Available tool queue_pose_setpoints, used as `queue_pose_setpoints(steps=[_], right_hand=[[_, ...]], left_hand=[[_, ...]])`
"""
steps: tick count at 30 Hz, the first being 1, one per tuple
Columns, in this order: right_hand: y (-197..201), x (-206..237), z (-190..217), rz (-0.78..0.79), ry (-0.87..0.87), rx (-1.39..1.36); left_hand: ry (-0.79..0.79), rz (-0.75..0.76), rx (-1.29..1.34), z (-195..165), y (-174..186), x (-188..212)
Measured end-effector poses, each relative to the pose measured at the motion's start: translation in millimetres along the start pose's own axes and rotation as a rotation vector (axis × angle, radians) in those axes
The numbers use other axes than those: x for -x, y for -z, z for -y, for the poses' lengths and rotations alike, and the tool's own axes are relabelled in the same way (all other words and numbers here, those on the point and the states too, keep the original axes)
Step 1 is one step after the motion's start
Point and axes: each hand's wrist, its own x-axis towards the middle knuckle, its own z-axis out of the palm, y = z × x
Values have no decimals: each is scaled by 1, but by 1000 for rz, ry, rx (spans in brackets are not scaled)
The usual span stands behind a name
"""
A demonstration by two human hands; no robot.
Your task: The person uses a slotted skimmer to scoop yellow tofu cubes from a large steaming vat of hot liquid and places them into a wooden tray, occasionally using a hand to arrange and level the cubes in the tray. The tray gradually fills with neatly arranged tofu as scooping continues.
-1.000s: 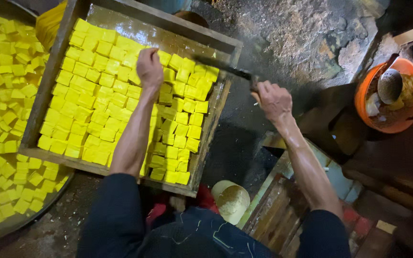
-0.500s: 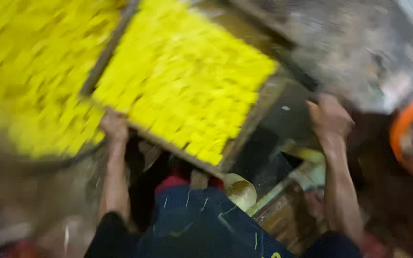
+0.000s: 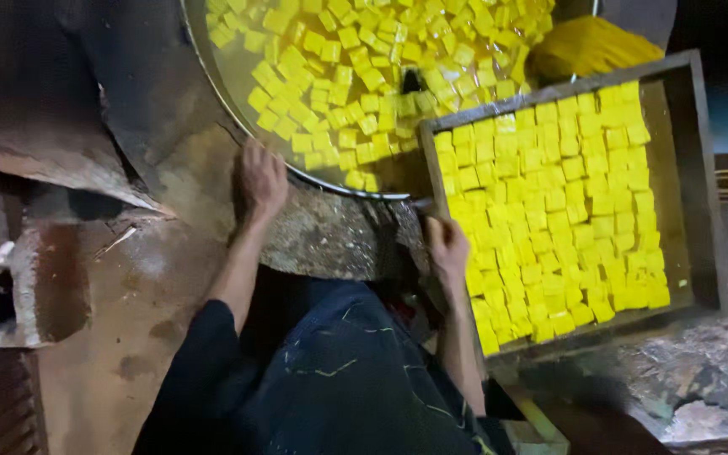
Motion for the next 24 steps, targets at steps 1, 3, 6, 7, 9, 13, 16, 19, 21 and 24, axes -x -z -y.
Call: queue_pose_setpoints(steps=[1, 3, 6, 7, 9, 13, 16, 19, 21, 24], right_hand=[[-18, -10, 32, 99, -86, 99], [-56, -37, 64, 161, -86, 441], [-93, -67, 94, 281, -184, 689], [-105, -75, 98, 287, -180, 745], [-126, -87, 102, 307, -176, 852], [-184, -118, 116, 385, -378, 382], [-236, -138, 135, 151, -289, 369], [-253, -155, 137, -12, -71, 461], [-240, -168, 133, 62, -60, 470], [-217, -189, 119, 108, 45, 577]], left_hand=[[-52, 47, -25, -2, 9, 2], [-110, 93, -26, -1, 3, 8], [-73, 82, 48, -1, 0, 9], [-73, 86, 49, 0, -2, 8], [-71, 97, 45, 2, -4, 6], [-18, 186, 78, 9, -11, 4], [-19, 212, 68, 15, -17, 6], [24, 277, 87, 22, -23, 8], [2, 252, 111, 26, -26, 9], [-6, 300, 75, 30, -30, 9]])
